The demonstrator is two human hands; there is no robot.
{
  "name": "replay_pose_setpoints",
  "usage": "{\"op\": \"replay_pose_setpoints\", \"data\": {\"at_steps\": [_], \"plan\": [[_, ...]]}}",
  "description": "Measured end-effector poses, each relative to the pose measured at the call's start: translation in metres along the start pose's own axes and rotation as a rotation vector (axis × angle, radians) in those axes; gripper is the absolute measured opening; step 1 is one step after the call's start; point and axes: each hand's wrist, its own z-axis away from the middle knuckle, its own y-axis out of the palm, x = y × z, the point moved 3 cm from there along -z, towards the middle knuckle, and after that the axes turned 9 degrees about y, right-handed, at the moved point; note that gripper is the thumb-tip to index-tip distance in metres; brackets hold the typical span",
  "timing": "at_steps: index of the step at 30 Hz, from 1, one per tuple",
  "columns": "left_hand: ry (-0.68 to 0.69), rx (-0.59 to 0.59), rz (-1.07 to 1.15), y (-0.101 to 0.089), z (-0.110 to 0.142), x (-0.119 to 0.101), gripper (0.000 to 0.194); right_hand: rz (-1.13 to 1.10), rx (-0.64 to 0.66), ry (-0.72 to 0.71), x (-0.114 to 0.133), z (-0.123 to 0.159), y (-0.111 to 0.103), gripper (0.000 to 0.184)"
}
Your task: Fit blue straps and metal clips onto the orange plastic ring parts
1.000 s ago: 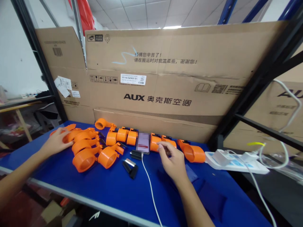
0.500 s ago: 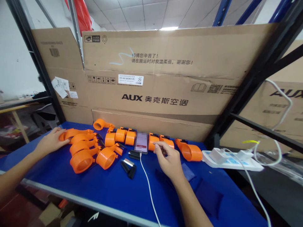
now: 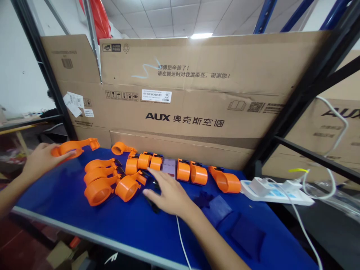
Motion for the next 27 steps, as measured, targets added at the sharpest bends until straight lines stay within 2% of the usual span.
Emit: {"op": "replay_pose_setpoints", "data": {"at_steps": [3,7,10,14,22,27], "plan": [[-0.004,-0.043,-0.114,-0.015,-0.001,-0.015,0.086,0.039,0.12,0.008,0.024,-0.016,0.023,0.086],[0.052,-0.065,-0.069,-0.022,0.003,-0.047,0.08,0.071,0.236,0.054,0.041,-0.033,0.052,0.089],[0.067,-0.077,-0.016,-0.022,0.006,-0.067,0.074,0.06,0.247,0.009,0.05,-0.04,0.068,0.082],[0.106,-0.074,0.035,-0.019,0.007,-0.083,0.071,-0.039,0.258,-0.02,0.059,-0.048,0.086,0.073],[0.167,-0.129,0.067,-0.02,0.006,-0.101,0.071,-0.204,0.22,-0.049,0.067,-0.078,0.126,0.081],[0.217,-0.141,0.077,-0.02,0.004,-0.11,0.07,-0.232,0.247,-0.042,0.075,-0.097,0.139,0.08]]}}
